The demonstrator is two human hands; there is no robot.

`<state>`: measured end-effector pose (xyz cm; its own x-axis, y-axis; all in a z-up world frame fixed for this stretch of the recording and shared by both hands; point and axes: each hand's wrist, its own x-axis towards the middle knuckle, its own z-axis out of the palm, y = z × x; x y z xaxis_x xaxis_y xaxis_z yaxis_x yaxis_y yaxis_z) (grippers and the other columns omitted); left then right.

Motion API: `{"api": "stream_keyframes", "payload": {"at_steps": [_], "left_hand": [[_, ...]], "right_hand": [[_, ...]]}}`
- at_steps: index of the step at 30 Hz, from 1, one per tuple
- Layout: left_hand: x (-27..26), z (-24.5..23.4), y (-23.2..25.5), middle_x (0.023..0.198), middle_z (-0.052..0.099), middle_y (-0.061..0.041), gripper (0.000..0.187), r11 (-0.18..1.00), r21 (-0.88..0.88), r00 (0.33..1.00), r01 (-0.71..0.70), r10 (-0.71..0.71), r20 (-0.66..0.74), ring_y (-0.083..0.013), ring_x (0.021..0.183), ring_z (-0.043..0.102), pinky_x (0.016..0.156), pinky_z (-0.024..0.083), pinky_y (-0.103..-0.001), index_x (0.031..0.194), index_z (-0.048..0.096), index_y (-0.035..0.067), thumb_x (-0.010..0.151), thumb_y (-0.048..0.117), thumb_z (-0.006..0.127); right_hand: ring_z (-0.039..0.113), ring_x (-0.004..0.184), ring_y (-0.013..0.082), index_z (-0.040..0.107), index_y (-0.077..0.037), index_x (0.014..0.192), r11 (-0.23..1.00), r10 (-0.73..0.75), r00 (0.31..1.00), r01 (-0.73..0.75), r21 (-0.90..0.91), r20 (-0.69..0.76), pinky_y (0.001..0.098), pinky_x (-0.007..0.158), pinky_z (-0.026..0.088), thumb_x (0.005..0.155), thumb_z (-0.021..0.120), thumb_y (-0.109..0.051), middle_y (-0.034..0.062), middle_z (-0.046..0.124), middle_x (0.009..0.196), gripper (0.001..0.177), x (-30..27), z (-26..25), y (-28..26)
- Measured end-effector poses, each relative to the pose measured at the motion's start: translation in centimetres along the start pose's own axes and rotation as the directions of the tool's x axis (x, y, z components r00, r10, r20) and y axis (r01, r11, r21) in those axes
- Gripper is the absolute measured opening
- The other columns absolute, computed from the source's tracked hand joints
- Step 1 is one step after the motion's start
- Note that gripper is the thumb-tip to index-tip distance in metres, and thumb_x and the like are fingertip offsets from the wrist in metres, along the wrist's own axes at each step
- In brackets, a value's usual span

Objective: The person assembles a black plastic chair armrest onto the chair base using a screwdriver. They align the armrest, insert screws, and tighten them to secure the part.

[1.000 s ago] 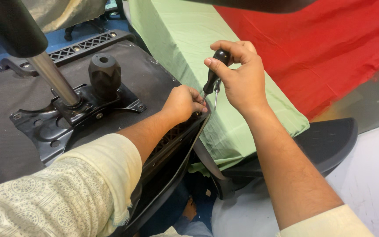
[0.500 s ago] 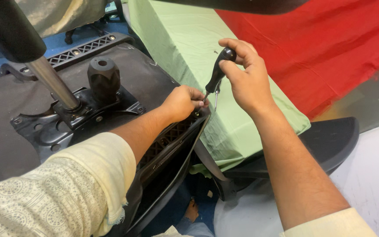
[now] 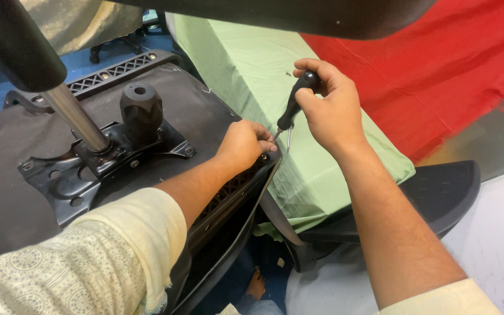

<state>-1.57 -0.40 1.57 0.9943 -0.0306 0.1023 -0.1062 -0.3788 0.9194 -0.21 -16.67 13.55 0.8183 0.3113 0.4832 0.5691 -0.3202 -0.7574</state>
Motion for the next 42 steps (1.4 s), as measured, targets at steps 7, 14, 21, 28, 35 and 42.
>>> {"api": "stream_keyframes", "payload": {"at_steps": [7, 14, 21, 28, 35, 42], "left_hand": [[-0.6, 0.0, 0.6, 0.082, 0.078, -0.013, 0.02, 1.0, 0.006, 1.0, 0.001, -0.001, -0.03, -0.021, 0.074, 0.075, 0.073, 0.056, -0.034, 0.091, 0.078, 0.003, 0.076, 0.014, 0.083], [-1.6, 1.8, -0.3, 0.085, 0.077, -0.013, 0.015, 0.994, -0.057, 0.994, -0.09, 0.086, -0.068, -0.0232, 0.079, 0.074, 0.074, 0.055, -0.034, 0.094, 0.075, 0.003, 0.081, 0.009, 0.076], [-0.7, 3.4, -3.3, 0.111, 0.074, -0.011, 0.012, 0.927, 0.152, 0.914, -0.343, 0.367, -0.172, -0.0347, 0.108, 0.061, 0.093, 0.048, -0.042, 0.085, 0.077, 0.001, 0.074, 0.006, 0.079], [-0.9, 3.4, -3.7, 0.105, 0.071, -0.014, 0.015, 0.959, 0.083, 0.938, -0.273, 0.284, -0.2, -0.0344, 0.1, 0.065, 0.086, 0.053, -0.04, 0.083, 0.073, -0.001, 0.071, 0.005, 0.079], [-1.2, 2.8, -2.6, 0.092, 0.07, -0.014, 0.015, 0.978, 0.083, 0.955, -0.194, 0.207, -0.21, -0.0338, 0.09, 0.069, 0.08, 0.054, -0.039, 0.083, 0.071, 0.0, 0.069, 0.002, 0.077], [-1.4, 2.3, -2.1, 0.092, 0.071, -0.013, 0.013, 0.983, 0.044, 0.965, -0.178, 0.183, -0.188, -0.0341, 0.091, 0.069, 0.08, 0.054, -0.04, 0.083, 0.072, 0.001, 0.069, 0.0, 0.073]], "right_hand": [[0.061, 0.098, 0.0158, 0.075, -0.01, 0.125, 0.973, -0.032, 0.999, 0.025, -0.231, -0.028, 0.0312, 0.09, 0.054, 0.09, 0.084, -0.017, 0.0065, 0.06, 0.109, 0.036, 0.0, 0.0, -0.5], [0.066, 0.108, 0.0112, 0.059, -0.004, 0.138, 0.998, 0.034, 0.999, -0.032, 0.055, -0.03, 0.0281, 0.094, 0.056, 0.09, 0.074, -0.011, 0.0019, 0.069, 0.117, 0.051, -0.4, -1.5, 0.2], [0.067, 0.101, 0.0104, 0.069, -0.003, 0.13, 0.995, 0.079, 0.996, -0.077, 0.061, -0.03, 0.0257, 0.1, 0.052, 0.091, 0.066, -0.009, 0.006, 0.071, 0.107, 0.039, -0.7, -1.5, 1.1], [0.062, 0.092, 0.0107, 0.073, -0.005, 0.116, 0.997, 0.009, 0.997, -0.015, -0.071, -0.074, 0.0275, 0.085, 0.056, 0.086, 0.082, -0.015, -0.0003, 0.057, 0.107, 0.033, -0.2, -1.0, -0.4], [0.064, 0.105, 0.0088, 0.065, -0.004, 0.122, 0.986, 0.056, 0.998, -0.053, 0.155, -0.01, 0.029, 0.09, 0.059, 0.089, 0.065, -0.002, 0.0013, 0.065, 0.114, 0.033, -1.0, -1.5, 0.2], [0.068, 0.098, 0.0136, 0.066, 0.0, 0.112, 0.985, 0.056, 0.998, -0.05, 0.165, -0.035, 0.0303, 0.091, 0.056, 0.092, 0.067, -0.001, 0.0049, 0.074, 0.103, 0.02, -0.9, -0.9, 1.2]]}}
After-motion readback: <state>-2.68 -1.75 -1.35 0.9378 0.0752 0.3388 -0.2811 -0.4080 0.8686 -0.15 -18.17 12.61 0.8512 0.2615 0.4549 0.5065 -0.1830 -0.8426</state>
